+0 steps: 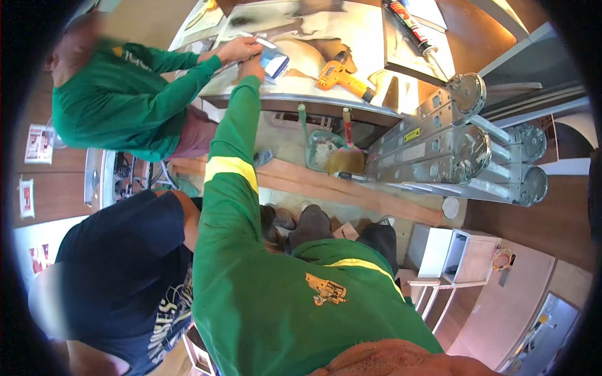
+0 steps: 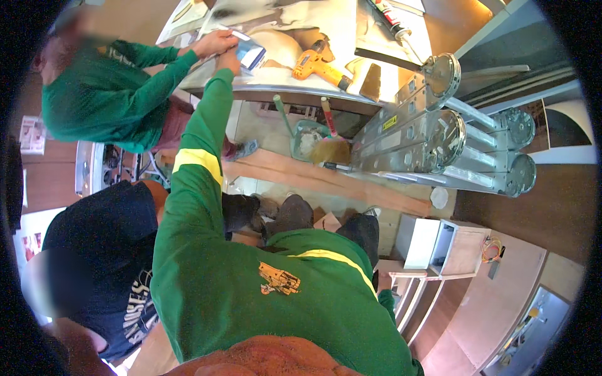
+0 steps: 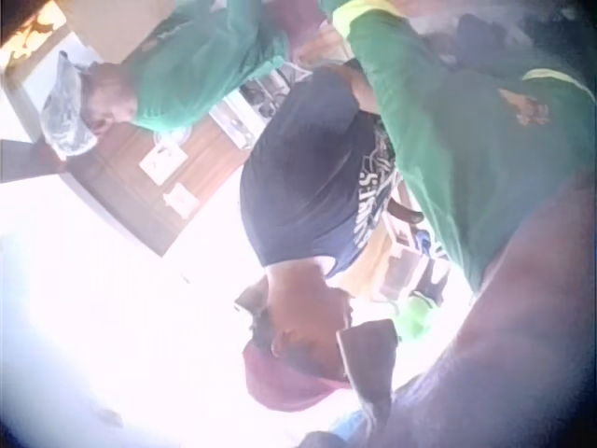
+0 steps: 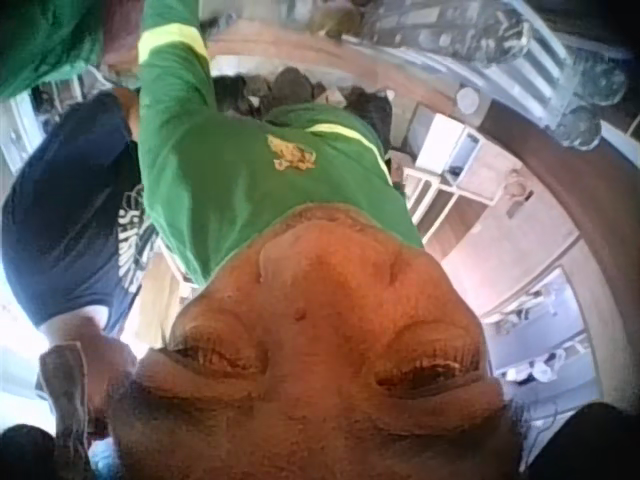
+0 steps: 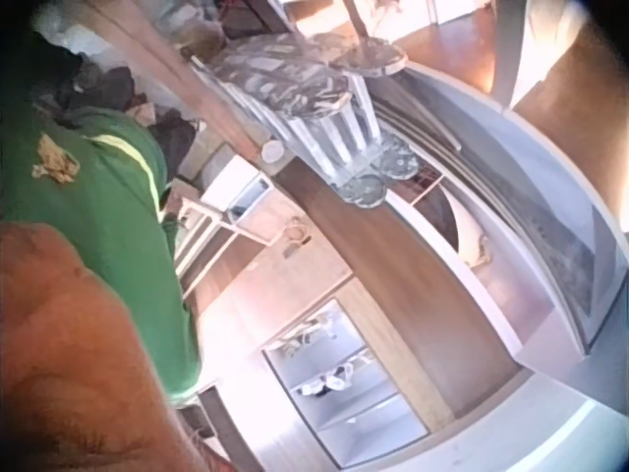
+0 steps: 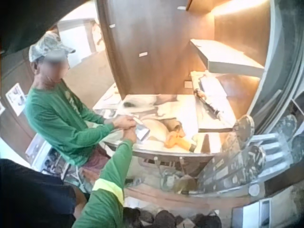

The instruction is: The person picks up and aligns wooden panels into a cabinet frame by hand, fitting curved and straight pieces into pre-constructed slots.

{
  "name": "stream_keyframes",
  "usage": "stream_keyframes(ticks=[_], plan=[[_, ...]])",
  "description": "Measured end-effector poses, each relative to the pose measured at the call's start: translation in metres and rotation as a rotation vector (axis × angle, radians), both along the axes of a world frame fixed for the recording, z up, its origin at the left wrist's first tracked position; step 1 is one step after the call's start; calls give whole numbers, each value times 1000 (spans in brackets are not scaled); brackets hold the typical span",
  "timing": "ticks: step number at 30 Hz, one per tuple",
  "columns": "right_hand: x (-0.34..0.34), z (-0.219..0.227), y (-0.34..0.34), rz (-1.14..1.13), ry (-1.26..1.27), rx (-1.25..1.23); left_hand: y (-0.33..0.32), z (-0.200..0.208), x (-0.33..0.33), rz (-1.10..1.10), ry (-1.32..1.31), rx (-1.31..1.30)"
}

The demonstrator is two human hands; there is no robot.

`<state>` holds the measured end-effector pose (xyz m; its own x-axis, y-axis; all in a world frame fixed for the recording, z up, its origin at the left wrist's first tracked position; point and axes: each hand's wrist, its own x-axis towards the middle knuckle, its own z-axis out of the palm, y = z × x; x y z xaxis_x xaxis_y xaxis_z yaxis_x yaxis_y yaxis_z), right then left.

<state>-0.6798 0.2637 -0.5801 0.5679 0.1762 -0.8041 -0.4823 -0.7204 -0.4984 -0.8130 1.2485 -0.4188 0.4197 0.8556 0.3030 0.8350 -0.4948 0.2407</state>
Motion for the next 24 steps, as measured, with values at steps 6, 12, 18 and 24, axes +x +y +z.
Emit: stream_keyframes(ticks=[6,12,18,24], plan=[[-22,7,-21,-33,-13,-70,9,7,10,-73,155,-261],[-29,-6,-41,-11,-12,-92,31,24,-14,-103,-227,241],[2,-40,-113,499,-359,-243,28,11,-2,-381,272,145],[52,12,-31,-6,101,-17,38,44,1,-226,164,186]])
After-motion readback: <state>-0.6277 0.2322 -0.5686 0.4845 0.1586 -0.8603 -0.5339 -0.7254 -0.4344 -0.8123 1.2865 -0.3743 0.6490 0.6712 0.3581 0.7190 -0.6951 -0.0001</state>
